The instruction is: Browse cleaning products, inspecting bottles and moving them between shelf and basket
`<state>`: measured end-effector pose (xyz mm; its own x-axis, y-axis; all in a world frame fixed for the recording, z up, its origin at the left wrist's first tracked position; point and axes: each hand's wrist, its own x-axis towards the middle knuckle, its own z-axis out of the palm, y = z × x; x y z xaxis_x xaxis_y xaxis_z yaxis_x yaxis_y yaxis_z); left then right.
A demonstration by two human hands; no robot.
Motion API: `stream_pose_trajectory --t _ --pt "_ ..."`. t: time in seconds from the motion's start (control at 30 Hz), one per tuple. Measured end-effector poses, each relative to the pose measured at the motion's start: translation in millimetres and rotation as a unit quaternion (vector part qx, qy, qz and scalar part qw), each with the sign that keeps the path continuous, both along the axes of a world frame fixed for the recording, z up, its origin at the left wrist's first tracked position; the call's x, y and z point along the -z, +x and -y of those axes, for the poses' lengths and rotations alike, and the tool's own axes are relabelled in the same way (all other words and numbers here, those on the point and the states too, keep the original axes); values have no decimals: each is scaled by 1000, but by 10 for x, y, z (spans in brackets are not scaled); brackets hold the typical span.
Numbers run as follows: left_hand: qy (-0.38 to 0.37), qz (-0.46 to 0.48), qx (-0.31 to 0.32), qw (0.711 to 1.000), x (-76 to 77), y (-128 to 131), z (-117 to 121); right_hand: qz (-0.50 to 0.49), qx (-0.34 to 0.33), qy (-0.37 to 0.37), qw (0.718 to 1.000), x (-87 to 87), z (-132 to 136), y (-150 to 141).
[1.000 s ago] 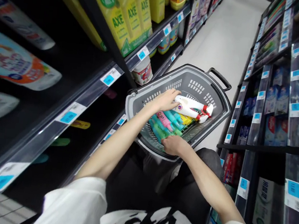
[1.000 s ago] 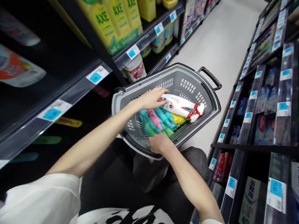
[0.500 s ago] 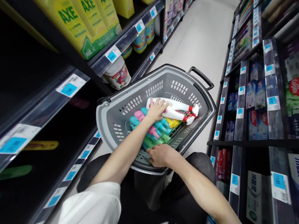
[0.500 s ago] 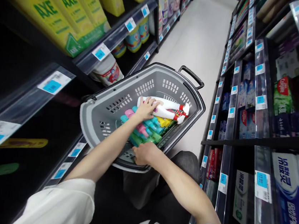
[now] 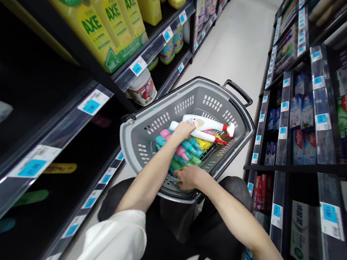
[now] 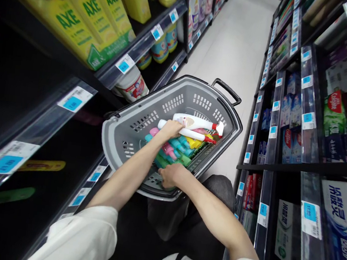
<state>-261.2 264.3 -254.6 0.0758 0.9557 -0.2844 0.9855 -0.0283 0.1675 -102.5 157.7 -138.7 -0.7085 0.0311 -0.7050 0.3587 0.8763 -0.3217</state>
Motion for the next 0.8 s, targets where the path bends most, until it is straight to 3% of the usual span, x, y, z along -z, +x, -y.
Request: stream_pose_trajectory --t 0.17,0.3,0.37,0.43,0.53,0.63,0.7,0.8 --pt "10 36 -3 999 -279 -116 8 -8 30 17 999 70 -81 9" --pt "69 116 -23 991 -620 -231 70 -35 121 41 991 95 -226 73" --pt "115 230 -65 964 -785 -251 125 -59 196 63 977 80 -352 140" --pt "151 379 -124 904 -925 -238 183 -105 272 77 953 65 -507 220" --pt "172 550 -181 797 -1072 -179 244 -303 384 6 872 76 -718 286" --pt "206 642 -192 713 -1154 -105 267 -480 486 -126 720 124 -801 214" --pt "231 678 -199 668 -1181 -60 275 -514 544 -158 644 146 -786 118" --pt "249 704 -211 631 -1189 -12 286 -544 581 -118 594 144 -735 -5"
